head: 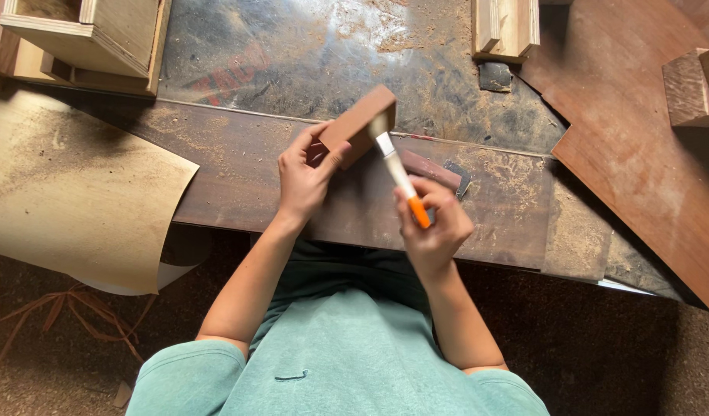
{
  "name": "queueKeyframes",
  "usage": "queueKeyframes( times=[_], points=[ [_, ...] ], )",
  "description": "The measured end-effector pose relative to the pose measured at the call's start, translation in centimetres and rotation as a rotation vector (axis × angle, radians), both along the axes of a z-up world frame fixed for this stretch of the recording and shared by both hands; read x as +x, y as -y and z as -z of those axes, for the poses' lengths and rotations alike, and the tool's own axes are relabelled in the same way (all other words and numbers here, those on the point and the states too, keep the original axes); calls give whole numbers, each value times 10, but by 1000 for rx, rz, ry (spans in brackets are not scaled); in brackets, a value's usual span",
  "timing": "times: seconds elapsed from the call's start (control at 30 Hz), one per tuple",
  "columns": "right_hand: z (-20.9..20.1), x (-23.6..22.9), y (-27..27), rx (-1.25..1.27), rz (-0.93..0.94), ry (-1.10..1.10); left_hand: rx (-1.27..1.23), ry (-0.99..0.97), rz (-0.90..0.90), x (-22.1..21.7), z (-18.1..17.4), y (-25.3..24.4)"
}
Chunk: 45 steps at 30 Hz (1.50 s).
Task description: The person applies a finish to a small rectangular wooden block with a brush, then sands the block with a sanding block and a sanding sponge. The person brushes the block again after sanding.
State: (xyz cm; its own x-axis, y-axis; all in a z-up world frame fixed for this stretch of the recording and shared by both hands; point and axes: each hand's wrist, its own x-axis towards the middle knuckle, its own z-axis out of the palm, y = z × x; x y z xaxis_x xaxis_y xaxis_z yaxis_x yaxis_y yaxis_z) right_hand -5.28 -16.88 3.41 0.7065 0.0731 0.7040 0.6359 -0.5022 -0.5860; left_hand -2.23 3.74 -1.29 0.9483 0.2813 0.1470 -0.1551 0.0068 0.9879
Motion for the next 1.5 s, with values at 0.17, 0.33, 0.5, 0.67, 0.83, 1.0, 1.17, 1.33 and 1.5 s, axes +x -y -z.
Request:
queueKeyframes(
  times=[0.17,0.33,0.5,0.67,0.83,1.0,1.17,1.33,1.5],
  points=[
    [-3,-28,-4,70,-229,-75,-308,-23,20,9,22,-3],
    [4,8,28,86,60,-67,-373,-145,107,4,16,-1],
    [2,27,37,31,198,-66,-248,-207,62,2,12,1],
    [-6,-16,6,136,-145,-147,46,83,55,7,34,1],
    [-6,13,14,131,30,-190,-272,-70,213,3,14,0],
    [-8,46,22,-15,196,-48,99,-38,180,-9,-22,5],
    [-11,16,8,221,-107,-184,132,-25,98,-7,-19,14],
    [12,26,16,259,-75,-105,165,22,105,-8,-14,11],
    [13,29,41,208,158,-40,172,99,118,-7,-23,-2]
  ],
)
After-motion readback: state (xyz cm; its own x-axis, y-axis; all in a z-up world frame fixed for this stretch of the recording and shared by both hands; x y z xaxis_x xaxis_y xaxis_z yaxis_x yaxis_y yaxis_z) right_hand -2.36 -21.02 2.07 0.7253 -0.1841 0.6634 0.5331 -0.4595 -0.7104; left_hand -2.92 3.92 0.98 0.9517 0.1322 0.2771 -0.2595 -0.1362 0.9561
